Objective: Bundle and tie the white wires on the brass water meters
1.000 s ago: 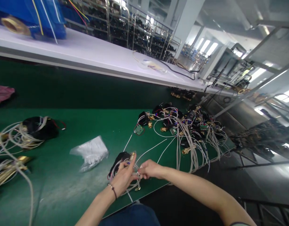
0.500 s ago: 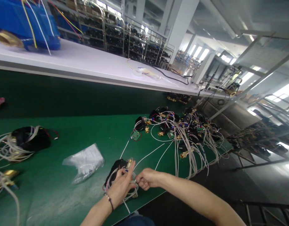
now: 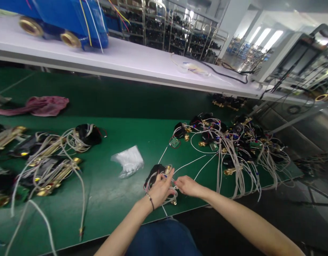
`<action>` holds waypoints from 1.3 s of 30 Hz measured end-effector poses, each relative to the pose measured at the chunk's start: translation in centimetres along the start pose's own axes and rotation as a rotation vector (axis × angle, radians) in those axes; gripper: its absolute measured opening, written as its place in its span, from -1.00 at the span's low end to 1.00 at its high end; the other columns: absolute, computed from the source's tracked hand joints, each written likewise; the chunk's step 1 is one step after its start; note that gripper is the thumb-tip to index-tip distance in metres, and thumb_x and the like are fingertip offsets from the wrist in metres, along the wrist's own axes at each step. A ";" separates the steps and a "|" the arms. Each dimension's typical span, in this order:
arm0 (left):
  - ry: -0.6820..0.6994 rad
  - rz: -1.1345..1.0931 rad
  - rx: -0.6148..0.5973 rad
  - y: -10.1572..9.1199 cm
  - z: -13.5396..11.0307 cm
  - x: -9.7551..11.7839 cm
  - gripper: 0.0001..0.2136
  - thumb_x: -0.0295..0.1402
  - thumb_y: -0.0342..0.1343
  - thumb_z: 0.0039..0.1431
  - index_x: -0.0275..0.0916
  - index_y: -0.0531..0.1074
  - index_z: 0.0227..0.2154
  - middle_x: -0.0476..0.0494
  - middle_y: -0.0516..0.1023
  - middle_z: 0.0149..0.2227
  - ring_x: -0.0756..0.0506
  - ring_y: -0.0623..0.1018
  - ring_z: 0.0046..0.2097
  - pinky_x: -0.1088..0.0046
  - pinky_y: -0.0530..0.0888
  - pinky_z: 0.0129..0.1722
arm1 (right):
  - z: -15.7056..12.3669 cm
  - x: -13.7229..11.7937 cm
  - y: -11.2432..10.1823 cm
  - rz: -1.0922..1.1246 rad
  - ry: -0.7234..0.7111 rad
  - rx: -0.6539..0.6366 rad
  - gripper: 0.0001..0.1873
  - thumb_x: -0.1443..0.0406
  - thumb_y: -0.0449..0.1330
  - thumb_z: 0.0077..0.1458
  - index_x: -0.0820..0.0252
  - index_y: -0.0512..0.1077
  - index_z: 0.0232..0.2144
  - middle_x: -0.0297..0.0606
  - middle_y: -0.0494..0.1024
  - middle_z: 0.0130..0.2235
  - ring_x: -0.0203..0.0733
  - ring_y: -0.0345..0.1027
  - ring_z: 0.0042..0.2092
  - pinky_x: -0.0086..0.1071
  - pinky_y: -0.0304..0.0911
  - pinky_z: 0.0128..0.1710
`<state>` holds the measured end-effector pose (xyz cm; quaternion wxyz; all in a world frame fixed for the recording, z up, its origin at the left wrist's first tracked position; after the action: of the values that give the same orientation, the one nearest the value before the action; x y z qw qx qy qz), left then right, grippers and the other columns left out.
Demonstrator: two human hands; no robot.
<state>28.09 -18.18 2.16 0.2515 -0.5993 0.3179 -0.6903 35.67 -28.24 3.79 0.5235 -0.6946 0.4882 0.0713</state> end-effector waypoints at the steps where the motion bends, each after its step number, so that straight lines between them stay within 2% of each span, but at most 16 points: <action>1: -0.002 -0.008 -0.013 0.1 0.0 0.0 -0.23 -0.35 0.04 0.08 -0.31 -0.40 0.18 -0.09 0.54 -0.35 -0.11 0.46 -0.20 0.21 0.11 0.00 | 0.1 0.3 0.6 0.095 0.080 -0.074 -0.58 0.21 -0.23 0.22 0.24 0.24 -0.55 -0.44 0.17 -0.69 -0.38 0.06 -0.65 -0.49 0.08 -0.59; 3: -0.011 -0.036 -0.038 0.2 -0.1 0.0 -0.24 -0.34 0.03 0.09 -0.32 -0.40 0.18 -0.10 0.54 -0.33 -0.12 0.45 -0.19 0.20 0.09 0.01 | -0.1 0.5 1.3 0.208 0.122 -0.151 -0.51 0.18 -0.34 0.24 0.23 0.23 -0.55 -0.47 0.13 -0.72 -0.40 0.02 -0.70 -0.50 0.06 -0.64; 5: -0.026 -0.061 -0.042 0.1 -0.1 -0.1 -0.25 -0.32 0.02 0.10 -0.30 -0.40 0.18 -0.07 0.54 -0.36 -0.11 0.46 -0.22 0.20 0.09 0.01 | -0.6 0.4 0.6 0.207 0.052 -0.047 -0.53 0.17 -0.34 0.24 0.24 0.26 -0.44 -0.43 0.26 -0.66 -0.38 0.14 -0.65 -0.49 0.14 -0.57; 7: -0.034 -0.082 -0.045 0.1 -0.2 -0.3 -0.26 -0.30 0.01 0.11 -0.28 -0.40 0.18 -0.02 0.54 -0.40 -0.09 0.47 -0.26 0.21 0.09 0.00 | -1.5 -0.2 -0.8 0.070 -0.117 0.129 -0.66 0.17 -0.22 0.23 0.24 0.26 -0.24 -0.30 0.42 -0.47 -0.31 0.31 -0.44 -0.41 0.23 -0.38; 9: -0.026 -0.099 -0.049 0.0 -0.2 -0.5 -0.25 -0.29 0.01 0.11 -0.27 -0.41 0.18 -0.01 0.54 -0.40 -0.07 0.48 -0.28 0.22 0.09 0.00 | -2.3 -0.9 -1.7 -0.143 -0.339 0.211 -0.70 0.20 -0.08 0.19 0.22 0.21 -0.09 -0.18 0.44 -0.25 -0.21 0.31 -0.21 -0.31 0.22 -0.20; 11: -0.012 -0.109 -0.048 -0.1 -0.2 -0.5 -0.24 -0.28 0.02 0.11 -0.26 -0.41 0.18 -0.02 0.54 -0.37 -0.07 0.47 -0.25 0.23 0.09 0.00 | -2.7 -1.2 -1.8 -0.333 -0.511 0.188 -0.71 0.22 -0.04 0.17 0.24 0.24 -0.09 -0.10 0.41 -0.19 -0.15 0.26 -0.13 -0.26 0.19 -0.15; 14: -0.005 -0.105 -0.052 -0.2 -0.2 -0.4 -0.24 -0.28 0.03 0.10 -0.27 -0.40 0.18 -0.04 0.54 -0.35 -0.08 0.46 -0.23 0.23 0.09 0.00 | -2.4 -1.1 -1.4 -0.463 -0.593 0.133 -0.76 0.26 -0.08 0.19 0.26 0.33 -0.22 -0.12 0.43 -0.29 -0.15 0.27 -0.22 -0.27 0.19 -0.22; 16: -0.003 -0.092 -0.059 -0.1 -0.1 -0.2 -0.25 -0.28 0.03 0.11 -0.29 -0.38 0.18 -0.04 0.54 -0.36 -0.09 0.46 -0.23 0.22 0.09 0.00 | -1.8 -1.1 -1.1 -0.398 -0.543 0.128 -0.77 0.29 -0.07 0.18 0.26 0.35 -0.30 -0.15 0.43 -0.33 -0.17 0.27 -0.27 -0.28 0.17 -0.24; 20: -0.013 -0.060 -0.035 0.3 -0.2 -0.1 -0.29 -0.27 -0.01 0.12 -0.30 -0.34 0.18 -0.10 0.54 -0.32 -0.13 0.45 -0.16 0.20 0.09 0.01 | -0.7 -0.3 -0.1 0.035 -0.089 0.092 -0.67 0.32 -0.12 0.15 0.27 0.33 -0.55 -0.32 0.33 -0.59 -0.33 0.20 -0.54 -0.42 0.15 -0.45; 22: -0.027 -0.065 -0.030 0.3 -0.3 -0.2 -0.31 -0.27 -0.02 0.13 -0.30 -0.31 0.19 -0.13 0.54 -0.31 -0.13 0.45 -0.16 0.20 0.08 0.01 | -0.9 -0.1 0.7 0.171 0.036 0.016 -0.58 0.30 -0.21 0.18 0.26 0.29 -0.60 -0.40 0.24 -0.69 -0.38 0.10 -0.65 -0.47 0.09 -0.58; 25: -0.050 -0.108 -0.042 0.0 -0.3 -0.5 -0.31 -0.27 -0.01 0.12 -0.28 -0.30 0.19 -0.08 0.54 -0.34 -0.10 0.47 -0.21 0.22 0.09 0.01 | -1.6 -0.5 0.2 0.143 -0.057 0.065 -0.62 0.22 -0.21 0.21 0.26 0.31 -0.45 -0.37 0.34 -0.60 -0.36 0.19 -0.59 -0.48 0.13 -0.54; 28: -0.062 -0.141 -0.058 -0.2 -0.3 -0.6 -0.29 -0.27 0.02 0.10 -0.28 -0.28 0.18 -0.05 0.55 -0.35 -0.10 0.46 -0.21 0.23 0.09 0.00 | -2.4 -1.1 -0.8 -0.137 -0.321 0.181 -0.75 0.18 -0.06 0.18 0.23 0.27 -0.22 -0.25 0.42 -0.36 -0.25 0.29 -0.35 -0.38 0.20 -0.33; 30: -0.059 -0.127 -0.068 -0.1 -0.2 -0.6 -0.29 -0.27 0.04 0.09 -0.29 -0.26 0.18 -0.06 0.55 -0.35 -0.11 0.46 -0.20 0.22 0.09 0.00 | -2.5 -1.4 -0.8 -0.331 -0.466 0.178 -0.76 0.19 -0.06 0.18 0.23 0.28 -0.24 -0.18 0.41 -0.32 -0.19 0.28 -0.28 -0.31 0.19 -0.26; 32: -0.039 -0.104 -0.073 0.1 -0.2 -0.5 -0.29 -0.27 0.05 0.09 -0.28 -0.25 0.18 -0.05 0.55 -0.36 -0.12 0.45 -0.18 0.22 0.09 0.00 | -2.2 -1.3 -0.8 -0.385 -0.498 0.166 -0.74 0.21 -0.11 0.21 0.23 0.31 -0.32 -0.18 0.40 -0.34 -0.18 0.27 -0.28 -0.30 0.18 -0.25; 35: -0.025 -0.100 -0.051 0.1 -0.3 -0.1 -0.33 -0.28 0.03 0.10 -0.27 -0.20 0.18 -0.06 0.54 -0.34 -0.11 0.44 -0.18 0.23 0.12 -0.01 | -1.7 -0.7 -0.9 -0.185 -0.325 0.204 -0.72 0.16 -0.09 0.19 0.20 0.30 -0.35 -0.26 0.41 -0.40 -0.25 0.28 -0.37 -0.37 0.18 -0.32; 39: -0.088 -0.128 0.050 -0.6 -0.5 0.0 -0.49 -0.28 -0.02 0.14 -0.17 -0.01 0.14 -0.06 0.52 -0.31 -0.08 0.43 -0.23 0.28 0.20 -0.07 | -2.6 1.3 0.7 0.344 0.083 0.265 -0.52 -0.04 -0.12 0.12 0.25 0.33 -0.38 -0.28 0.42 -0.48 -0.32 0.26 -0.51 -0.43 0.16 -0.45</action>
<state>27.61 -17.72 2.54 0.2357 -0.6418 0.2502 -0.6855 34.73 -31.07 3.68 0.5697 -0.5287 0.6258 0.0659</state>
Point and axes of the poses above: each hand's wrist, its own z-axis towards the middle knuckle, its own y-axis out of the palm, x = y × z, the point moved 4 cm from there along z, towards the middle knuckle
